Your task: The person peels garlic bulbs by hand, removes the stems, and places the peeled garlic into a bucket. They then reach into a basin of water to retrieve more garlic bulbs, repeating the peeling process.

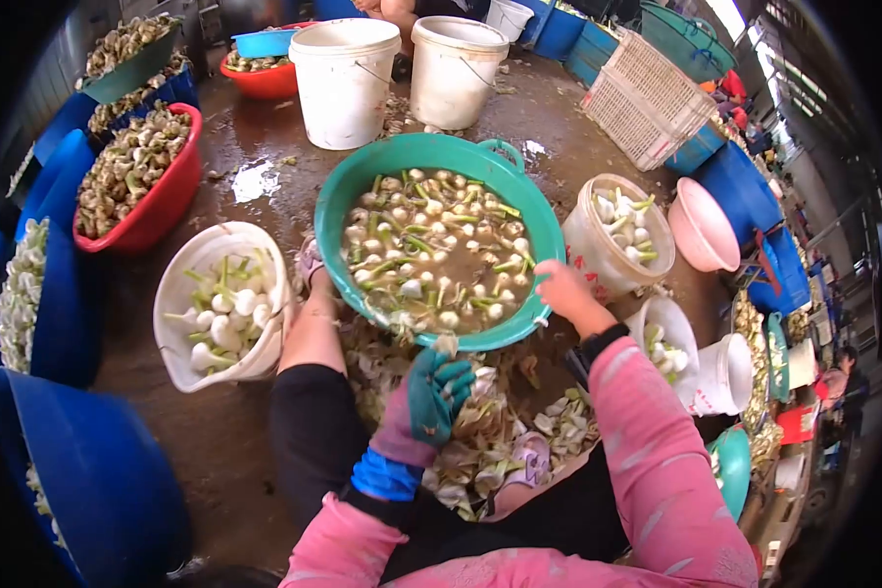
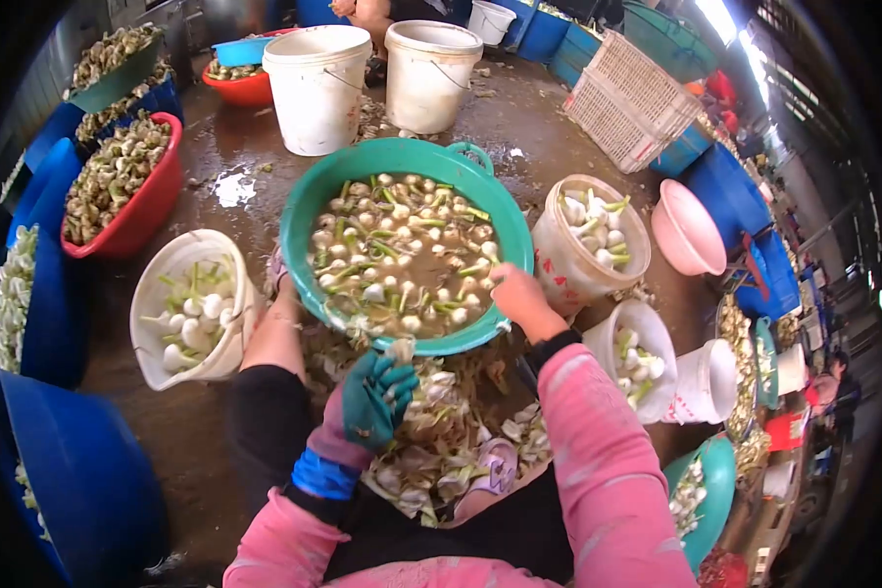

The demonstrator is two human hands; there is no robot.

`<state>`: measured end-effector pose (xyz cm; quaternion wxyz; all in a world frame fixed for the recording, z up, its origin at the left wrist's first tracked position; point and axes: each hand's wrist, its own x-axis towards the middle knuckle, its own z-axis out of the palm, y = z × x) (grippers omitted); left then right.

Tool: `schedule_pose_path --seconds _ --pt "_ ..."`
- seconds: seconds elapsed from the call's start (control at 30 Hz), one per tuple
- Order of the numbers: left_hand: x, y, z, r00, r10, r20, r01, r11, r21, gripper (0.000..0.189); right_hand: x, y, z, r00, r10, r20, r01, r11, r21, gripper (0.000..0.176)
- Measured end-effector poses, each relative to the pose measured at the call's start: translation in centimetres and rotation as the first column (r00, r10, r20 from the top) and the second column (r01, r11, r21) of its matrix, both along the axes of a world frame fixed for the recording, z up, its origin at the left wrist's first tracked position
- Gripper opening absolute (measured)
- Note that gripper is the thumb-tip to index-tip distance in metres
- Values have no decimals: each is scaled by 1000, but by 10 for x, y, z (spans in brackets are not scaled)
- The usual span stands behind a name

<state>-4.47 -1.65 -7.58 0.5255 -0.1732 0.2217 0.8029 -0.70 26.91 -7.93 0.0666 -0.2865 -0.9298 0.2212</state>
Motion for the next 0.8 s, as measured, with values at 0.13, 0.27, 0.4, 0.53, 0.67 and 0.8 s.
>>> schedule_pose_path --seconds 0.13,0.27,0.4,0.53,0.67,0.8 --pt "3 -7 17 1000 -21 -13 21 1000 -21 36 -36 76 -80 885 -129 448 -14 953 303 18" --pt "-5 -10 22 992 -70 -105 51 983 -175 46 -82 105 -123 862 -331 383 253 937 241 19" --pt "-20 8 45 987 -126 -100 107 979 -173 55 -106 122 -185 859 -474 191 414 865 285 22" --pt "-16 26 42 953 -207 -220 131 939 -317 54 -131 143 -249 826 -263 499 181 961 207 23" --pt "-6 26 33 979 -149 -140 119 971 -207 56 -101 56 -117 976 -92 198 99 995 -26 24" --pt "-8 37 18 986 -109 123 123 986 -113 56 -37 -24 -13 959 267 -91 -280 940 -195 19"
